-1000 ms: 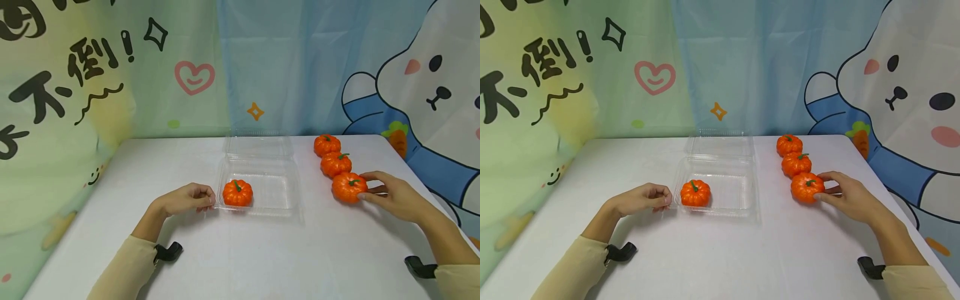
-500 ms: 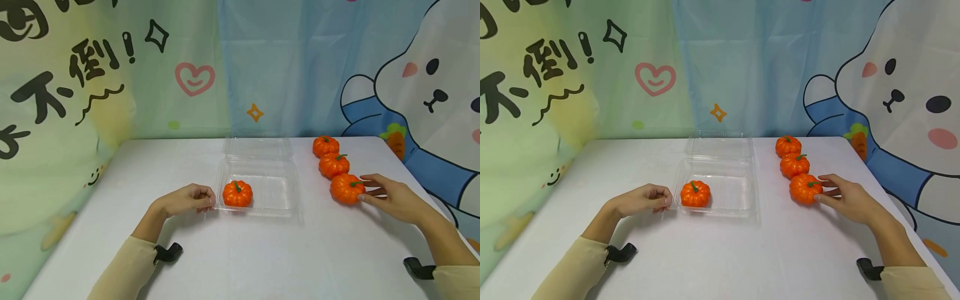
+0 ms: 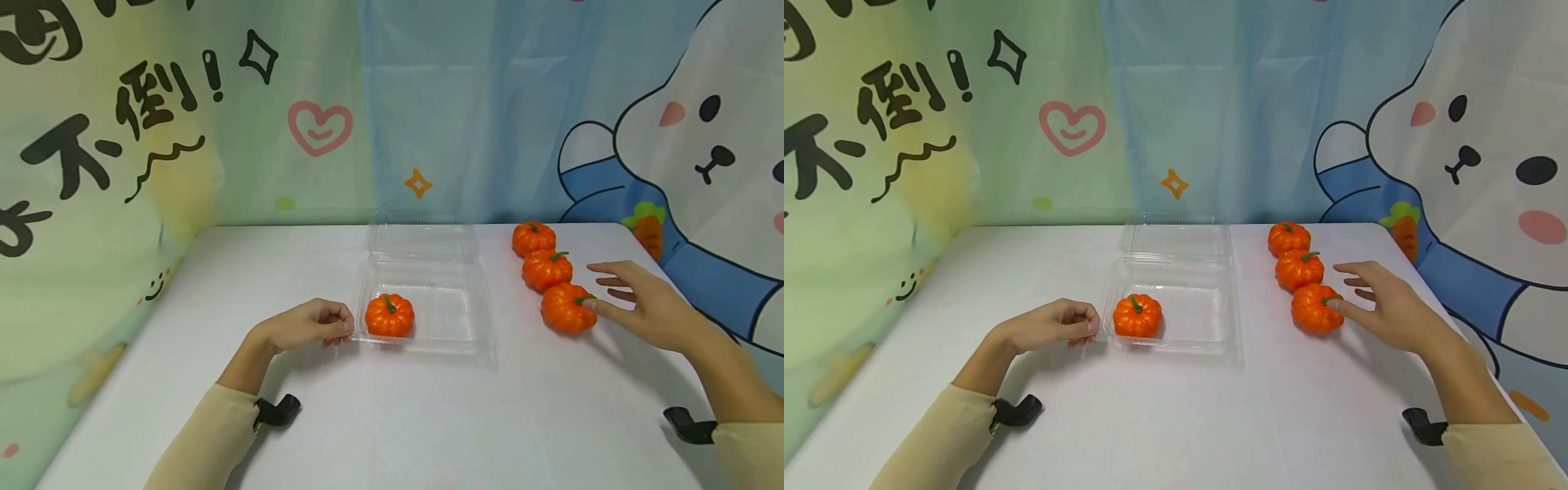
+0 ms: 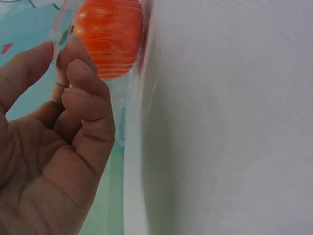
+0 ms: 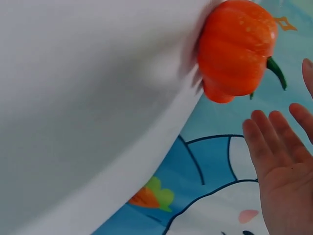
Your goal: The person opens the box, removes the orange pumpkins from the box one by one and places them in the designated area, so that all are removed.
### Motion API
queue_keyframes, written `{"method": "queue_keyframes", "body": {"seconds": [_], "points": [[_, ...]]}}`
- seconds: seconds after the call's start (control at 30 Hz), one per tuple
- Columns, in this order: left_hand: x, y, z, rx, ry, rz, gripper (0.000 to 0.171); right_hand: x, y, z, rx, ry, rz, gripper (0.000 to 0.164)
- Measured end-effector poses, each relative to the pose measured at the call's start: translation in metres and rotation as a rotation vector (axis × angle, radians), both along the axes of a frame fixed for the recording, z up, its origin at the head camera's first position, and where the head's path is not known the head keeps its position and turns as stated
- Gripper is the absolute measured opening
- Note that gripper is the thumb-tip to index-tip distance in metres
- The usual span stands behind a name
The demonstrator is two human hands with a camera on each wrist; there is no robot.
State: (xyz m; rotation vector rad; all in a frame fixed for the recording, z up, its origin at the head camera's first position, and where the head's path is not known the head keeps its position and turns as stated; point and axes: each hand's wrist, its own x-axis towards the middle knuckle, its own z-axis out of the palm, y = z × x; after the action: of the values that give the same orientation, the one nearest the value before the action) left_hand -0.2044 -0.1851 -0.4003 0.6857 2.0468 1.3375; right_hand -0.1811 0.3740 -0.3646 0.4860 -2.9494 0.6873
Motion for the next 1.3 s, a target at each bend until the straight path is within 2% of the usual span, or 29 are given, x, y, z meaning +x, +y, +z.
{"method": "queue_keyframes", "body": {"seconds": [0.13, 0.27, 0.37, 0.53, 0.73, 1.13, 1.3], "points": [[0.0, 0.002, -0.001, -0.004, -0.004, -0.003, 0.016, -0.004, -0.009, 0.006, -0.034, 0.1, 0.035, 0.062], [0.0, 0.001, 0.0, -0.014, -0.006, 0.004, 0.016, -0.011, -0.026, 0.004, -0.108, 0.211, 0.065, 0.058], [0.0, -0.001, 0.001, -0.017, -0.01, 0.009, 0.017, -0.017, -0.043, 0.002, -0.14, 0.246, 0.097, 0.057], [0.0, -0.003, -0.001, -0.004, -0.012, -0.002, 0.018, -0.025, -0.067, 0.004, -0.14, 0.25, 0.145, 0.056], [-0.002, -0.001, -0.001, -0.001, -0.005, -0.006, 0.016, -0.034, -0.081, 0.004, -0.136, 0.274, 0.195, 0.053], [-0.004, -0.003, 0.004, -0.01, -0.005, 0.012, 0.016, -0.044, -0.106, 0.004, -0.171, 0.165, 0.213, 0.054], [-0.003, -0.003, 0.003, -0.002, -0.026, 0.011, 0.016, -0.046, -0.12, 0.005, -0.179, 0.172, 0.247, 0.056]]}}
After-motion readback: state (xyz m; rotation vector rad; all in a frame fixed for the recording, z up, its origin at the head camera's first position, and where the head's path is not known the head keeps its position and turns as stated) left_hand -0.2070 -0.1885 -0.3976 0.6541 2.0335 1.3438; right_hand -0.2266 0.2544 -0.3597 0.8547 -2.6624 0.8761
